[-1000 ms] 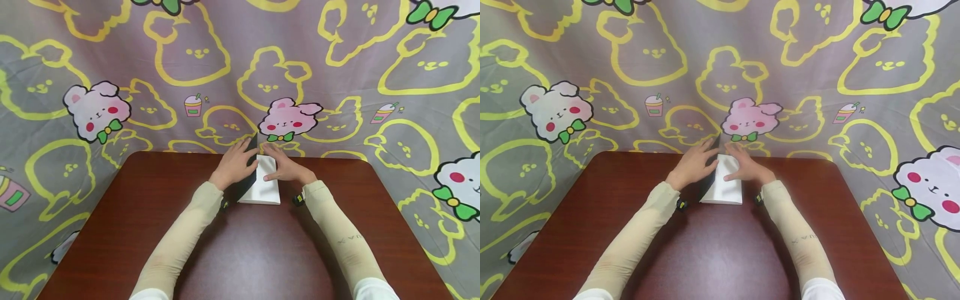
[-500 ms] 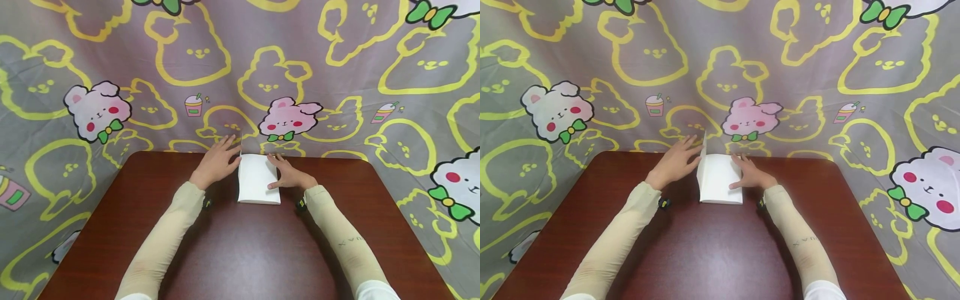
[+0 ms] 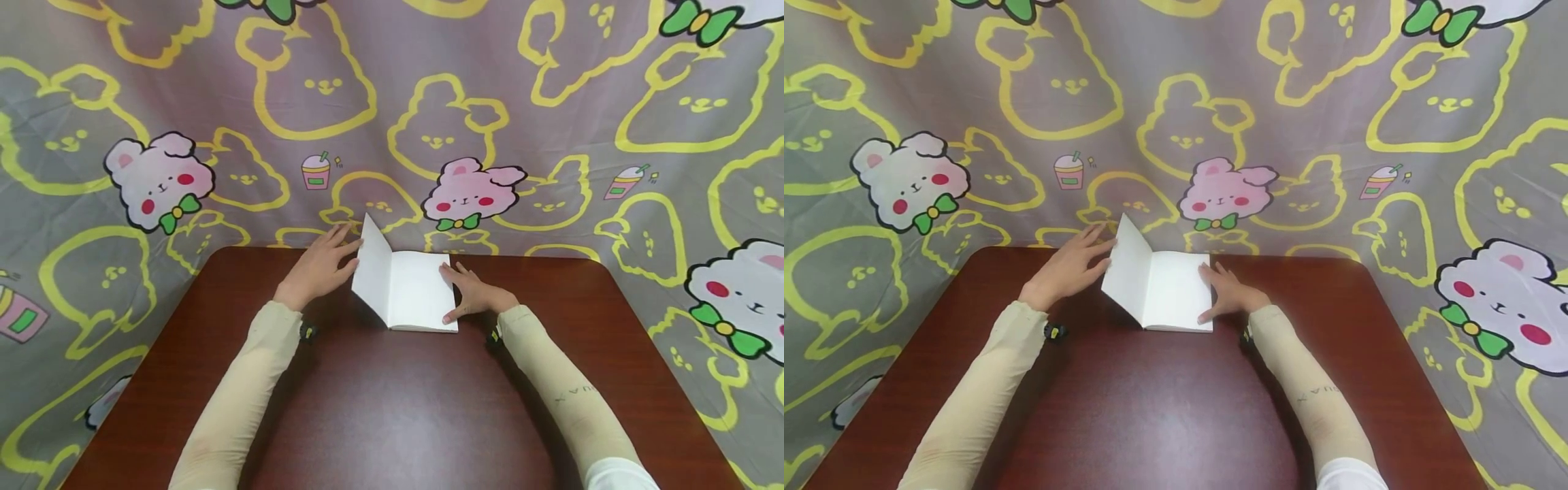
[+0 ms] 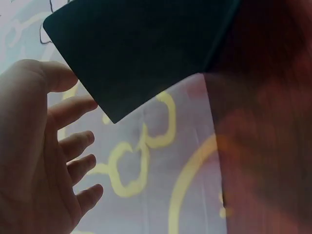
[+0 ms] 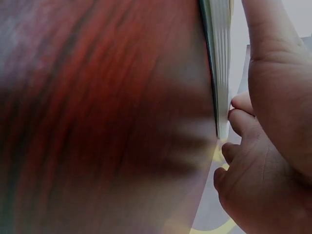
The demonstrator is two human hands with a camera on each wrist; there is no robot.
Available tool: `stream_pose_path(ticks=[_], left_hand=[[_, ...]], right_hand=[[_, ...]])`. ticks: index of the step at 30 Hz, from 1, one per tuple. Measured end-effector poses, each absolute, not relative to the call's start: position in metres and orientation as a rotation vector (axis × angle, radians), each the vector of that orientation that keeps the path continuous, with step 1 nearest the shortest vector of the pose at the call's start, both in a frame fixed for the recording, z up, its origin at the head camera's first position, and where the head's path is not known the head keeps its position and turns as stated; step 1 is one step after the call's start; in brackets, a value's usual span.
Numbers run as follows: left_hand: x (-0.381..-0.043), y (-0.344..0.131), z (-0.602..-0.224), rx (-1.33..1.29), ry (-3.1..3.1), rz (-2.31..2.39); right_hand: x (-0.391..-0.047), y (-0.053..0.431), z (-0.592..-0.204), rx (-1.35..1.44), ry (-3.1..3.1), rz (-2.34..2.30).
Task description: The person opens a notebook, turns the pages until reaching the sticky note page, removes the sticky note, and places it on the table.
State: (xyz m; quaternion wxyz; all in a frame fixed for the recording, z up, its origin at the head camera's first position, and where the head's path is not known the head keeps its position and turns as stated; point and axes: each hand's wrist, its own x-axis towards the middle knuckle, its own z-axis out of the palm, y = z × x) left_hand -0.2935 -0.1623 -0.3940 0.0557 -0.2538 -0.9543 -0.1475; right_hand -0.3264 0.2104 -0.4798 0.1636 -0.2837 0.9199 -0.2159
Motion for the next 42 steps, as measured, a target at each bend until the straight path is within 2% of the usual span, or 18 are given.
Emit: stream_pose_path(ticks=[8,20,29,42], left_hand=[[-0.290,-0.185,-0.407,-0.713,-2.948,-0.421],[-0.293,-0.198,-0.446,-0.657,-3.060,-0.375],[-0.297,-0.176,-0.469,-0.615,-3.207,-0.378],[-0.304,-0.127,-0.481,-0.881,-3.212,-0.477]], right_hand=[[-0.324,0.213,-0.479,-0.776,2.634,-0.598],[-0.323,0.217,-0.488,-0.740,2.617,-0.621],[-0.329,0.215,-0.488,-0.736,2.594,-0.613],[-0.330,0.217,-0.488,-0.776,2.596,-0.607]])
